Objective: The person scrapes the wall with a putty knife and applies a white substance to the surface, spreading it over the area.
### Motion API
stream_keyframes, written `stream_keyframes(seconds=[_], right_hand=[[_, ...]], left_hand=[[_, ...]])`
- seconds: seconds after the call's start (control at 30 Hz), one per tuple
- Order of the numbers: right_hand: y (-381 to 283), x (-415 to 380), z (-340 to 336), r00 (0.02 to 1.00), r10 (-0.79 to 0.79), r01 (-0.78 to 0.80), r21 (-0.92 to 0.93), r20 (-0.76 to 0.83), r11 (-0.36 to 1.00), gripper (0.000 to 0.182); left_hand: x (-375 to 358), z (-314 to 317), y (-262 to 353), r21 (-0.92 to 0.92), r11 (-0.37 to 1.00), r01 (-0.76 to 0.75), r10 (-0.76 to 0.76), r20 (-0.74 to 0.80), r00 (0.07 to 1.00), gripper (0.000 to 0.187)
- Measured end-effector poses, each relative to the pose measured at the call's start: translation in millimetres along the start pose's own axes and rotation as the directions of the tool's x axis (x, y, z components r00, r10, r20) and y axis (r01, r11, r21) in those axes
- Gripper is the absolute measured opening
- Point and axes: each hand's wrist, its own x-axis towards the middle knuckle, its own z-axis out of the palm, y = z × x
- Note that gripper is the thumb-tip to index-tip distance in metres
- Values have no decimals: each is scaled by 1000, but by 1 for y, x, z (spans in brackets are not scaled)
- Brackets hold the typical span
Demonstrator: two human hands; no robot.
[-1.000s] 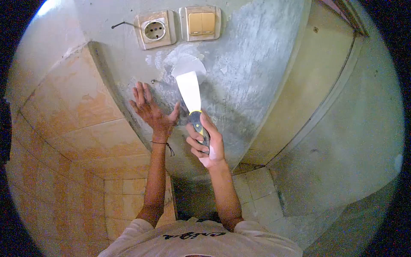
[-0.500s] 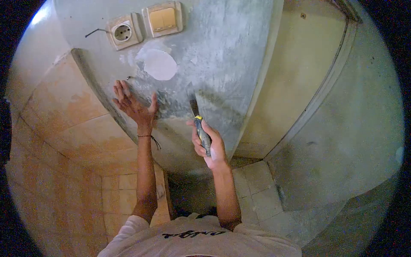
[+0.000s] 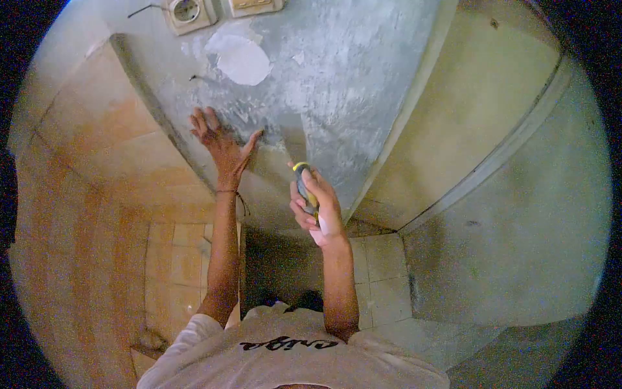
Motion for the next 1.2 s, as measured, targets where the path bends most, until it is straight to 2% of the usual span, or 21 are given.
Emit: stream_keyframes(seconds=[0.13, 0.27, 0.33, 0.37, 0.43, 0.5, 0.57, 0.6, 0.67, 0.7, 0.73, 0.77, 0.87, 0.93, 1.0, 1.07, 1.2], right_hand=[[11, 11, 7, 999, -26, 24, 70, 30, 997, 45], [30, 30, 16, 1000, -23, 23, -22, -12, 999, 47], [38, 38, 25, 999, -45, 46, -57, 17, 997, 52], [44, 44, 31, 999, -35, 36, -58, 17, 998, 52], [58, 53, 43, 993, -108, 104, 65, 56, 992, 47], [67, 60, 55, 994, -99, 95, 75, 53, 993, 53], [76, 66, 63, 989, -43, 33, 67, 143, 997, 61], [83, 67, 66, 990, -41, 34, 61, 134, 998, 61], [97, 70, 73, 998, -15, 15, -3, 53, 1000, 50], [101, 70, 71, 999, -14, 14, -11, 45, 1000, 50], [108, 71, 68, 998, 12, -13, 16, 55, 1000, 41], [112, 72, 67, 997, 34, -37, 44, 69, 998, 33], [113, 72, 73, 996, 17, -22, 50, 85, 999, 24], [114, 74, 76, 998, -17, 14, 46, 65, 999, 25], [113, 78, 82, 998, -55, 53, 45, 44, 998, 27], [112, 77, 87, 999, -36, 35, -14, -20, 999, 28], [116, 71, 89, 1000, 14, -14, 0, 7, 1000, 33]], left_hand=[[0, -5, -9, -40, 998, -44, 45, 45, 998, 126], [-6, -15, -18, -38, 997, -64, 67, 79, 995, 126], [-17, -18, -23, -144, 989, 34, -22, 81, 996, 128], [-23, -18, -25, -139, 989, 42, -30, 84, 996, 128], [-42, -20, -30, -178, 973, 150, -133, 102, 986, 130], [-59, -23, -33, -184, 966, 181, -160, 122, 979, 131], [-70, -22, -43, -203, 958, 204, -179, 137, 974, 133], [-75, -21, -47, -233, 954, 189, -158, 148, 976, 133], [-83, -18, -53, -276, 944, 181, -141, 156, 978, 133], [-83, -19, -54, -328, 927, 183, -146, 135, 980, 132], [-83, -19, -55, -379, 907, 181, -149, 113, 982, 131], [-85, -15, -59, -386, 904, 183, -150, 113, 982, 131], [-86, -5, -69, -316, 934, 167, -125, 148, 981, 127], [-77, -14, -68, -309, 945, 112, -63, 163, 985, 122], [-65, -26, -67, -314, 942, 120, -60, 195, 979, 120], [-57, -33, -65, -321, 937, 139, -66, 229, 971, 119], [-53, -34, -67, -251, 957, 146, -76, 267, 961, 120]])
